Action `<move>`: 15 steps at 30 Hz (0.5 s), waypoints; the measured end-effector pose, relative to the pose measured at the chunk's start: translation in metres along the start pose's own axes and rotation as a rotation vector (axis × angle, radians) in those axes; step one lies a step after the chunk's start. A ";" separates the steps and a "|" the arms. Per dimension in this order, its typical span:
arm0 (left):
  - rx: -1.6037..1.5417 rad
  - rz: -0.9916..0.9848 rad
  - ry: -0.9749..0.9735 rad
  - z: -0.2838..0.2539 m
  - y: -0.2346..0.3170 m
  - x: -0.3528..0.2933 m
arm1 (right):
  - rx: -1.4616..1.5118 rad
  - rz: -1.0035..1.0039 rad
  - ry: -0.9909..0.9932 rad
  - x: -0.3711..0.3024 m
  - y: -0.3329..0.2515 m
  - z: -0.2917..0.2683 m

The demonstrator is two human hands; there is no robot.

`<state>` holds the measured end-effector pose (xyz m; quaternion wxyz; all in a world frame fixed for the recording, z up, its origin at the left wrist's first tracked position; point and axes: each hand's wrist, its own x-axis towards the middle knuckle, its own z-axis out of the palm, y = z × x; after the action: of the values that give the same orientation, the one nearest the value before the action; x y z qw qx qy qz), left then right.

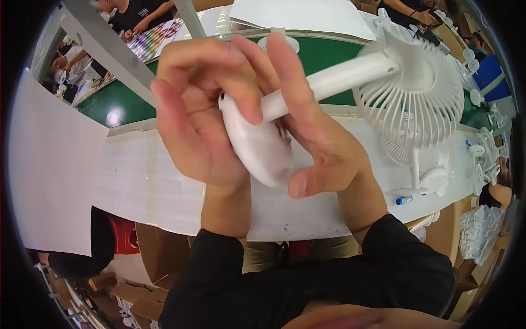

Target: Assembling portable desk fans by installing internal components and joining housing parts.

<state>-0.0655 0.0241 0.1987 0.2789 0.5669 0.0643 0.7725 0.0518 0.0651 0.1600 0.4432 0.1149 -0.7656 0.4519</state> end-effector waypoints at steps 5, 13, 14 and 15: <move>0.221 0.037 0.183 0.008 0.008 -0.012 | -0.022 -0.086 -0.022 0.001 0.006 0.001; 0.121 -0.004 0.282 -0.015 -0.022 -0.003 | -0.194 0.251 0.103 -0.001 -0.015 -0.001; 0.137 0.011 0.401 -0.014 -0.031 0.001 | -0.360 0.347 0.072 -0.005 -0.017 -0.011; 0.177 0.038 0.479 -0.014 -0.038 0.003 | -0.517 0.375 0.043 -0.009 -0.017 -0.021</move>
<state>-0.0653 0.0607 0.1802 0.1903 0.3912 0.1850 0.8812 0.0786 0.0699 0.1668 0.3829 -0.1541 -0.8533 0.3186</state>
